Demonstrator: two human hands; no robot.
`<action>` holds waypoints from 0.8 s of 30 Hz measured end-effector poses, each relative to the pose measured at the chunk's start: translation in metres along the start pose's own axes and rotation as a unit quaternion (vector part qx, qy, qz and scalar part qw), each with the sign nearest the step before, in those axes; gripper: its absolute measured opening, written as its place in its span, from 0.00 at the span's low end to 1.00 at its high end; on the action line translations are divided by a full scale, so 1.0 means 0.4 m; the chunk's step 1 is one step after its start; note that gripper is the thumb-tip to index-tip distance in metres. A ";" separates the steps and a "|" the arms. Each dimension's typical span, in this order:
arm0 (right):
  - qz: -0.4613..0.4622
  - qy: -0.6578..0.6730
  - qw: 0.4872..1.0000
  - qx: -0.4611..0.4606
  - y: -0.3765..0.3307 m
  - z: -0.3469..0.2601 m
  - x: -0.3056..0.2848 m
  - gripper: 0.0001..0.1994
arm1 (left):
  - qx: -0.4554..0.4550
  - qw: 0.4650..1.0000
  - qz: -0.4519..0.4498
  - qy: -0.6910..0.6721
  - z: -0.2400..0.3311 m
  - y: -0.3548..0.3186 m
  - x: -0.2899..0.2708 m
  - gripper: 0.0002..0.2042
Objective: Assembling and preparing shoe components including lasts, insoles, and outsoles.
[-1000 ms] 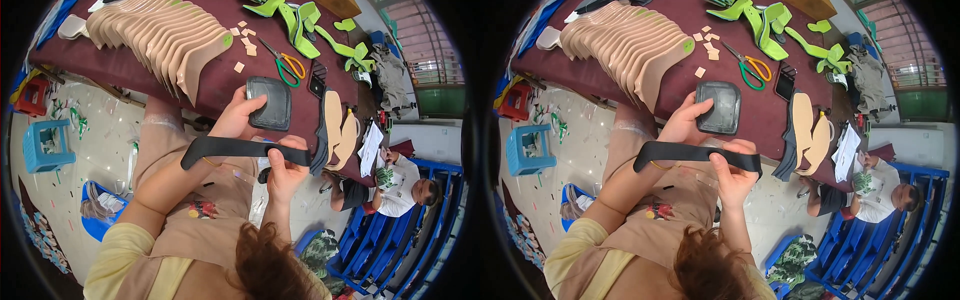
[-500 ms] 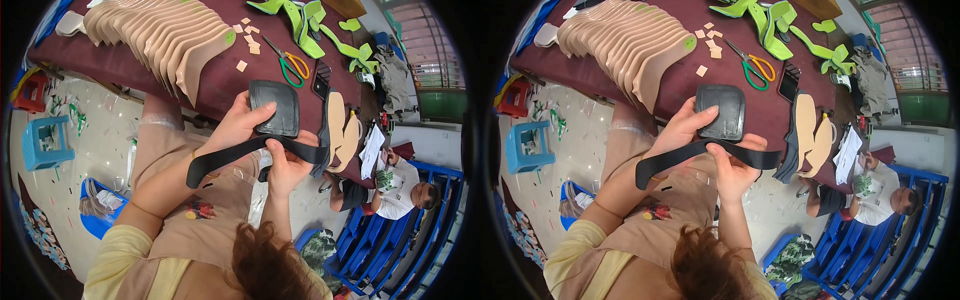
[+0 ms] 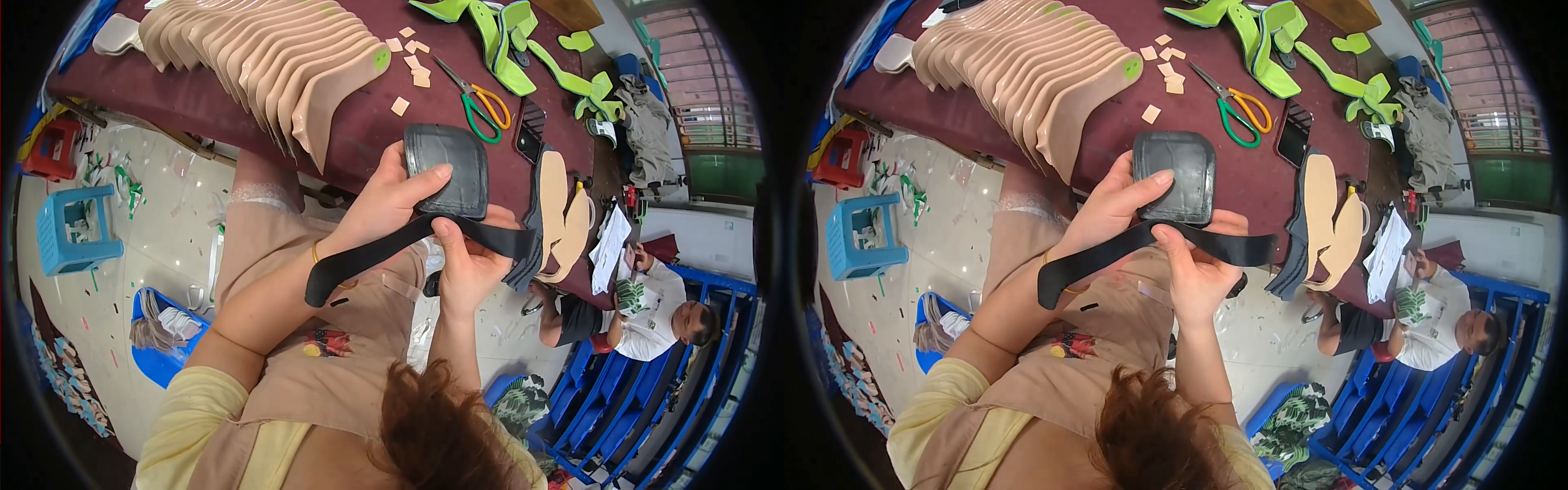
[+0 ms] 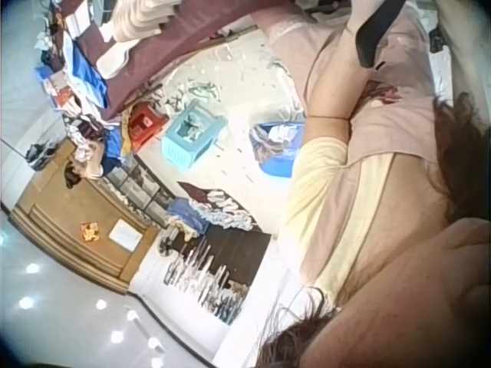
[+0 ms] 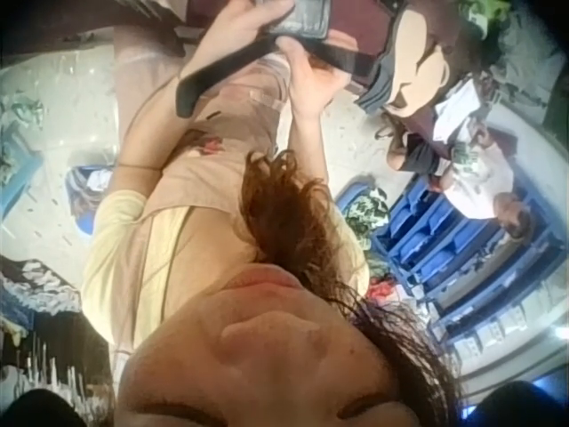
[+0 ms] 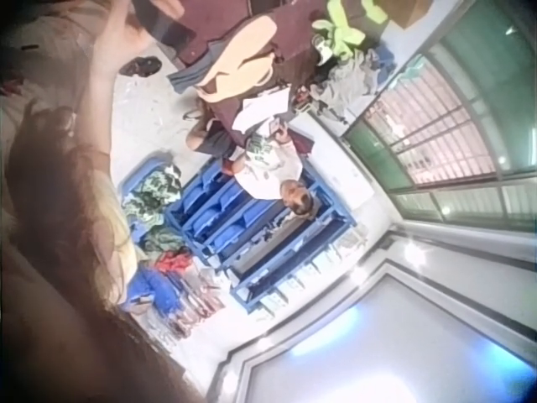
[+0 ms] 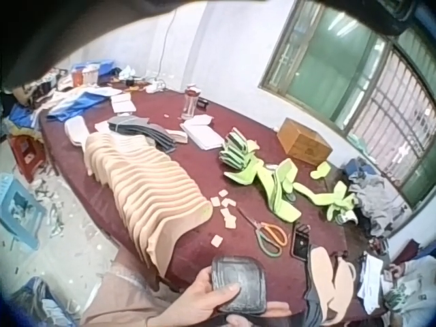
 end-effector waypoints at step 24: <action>-0.015 0.004 0.999 0.048 0.011 -0.050 -0.032 0.07 | -0.089 0.990 -0.108 0.035 0.050 0.002 -0.060 0.22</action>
Point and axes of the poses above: each hand's wrist, its own y-axis towards the middle knuckle, its own x-axis out of the palm, z = x × y, the point moved 1 cm from there along y, towards the middle knuckle, and after that the axes turned 10 degrees about x, right-handed, at the moved point
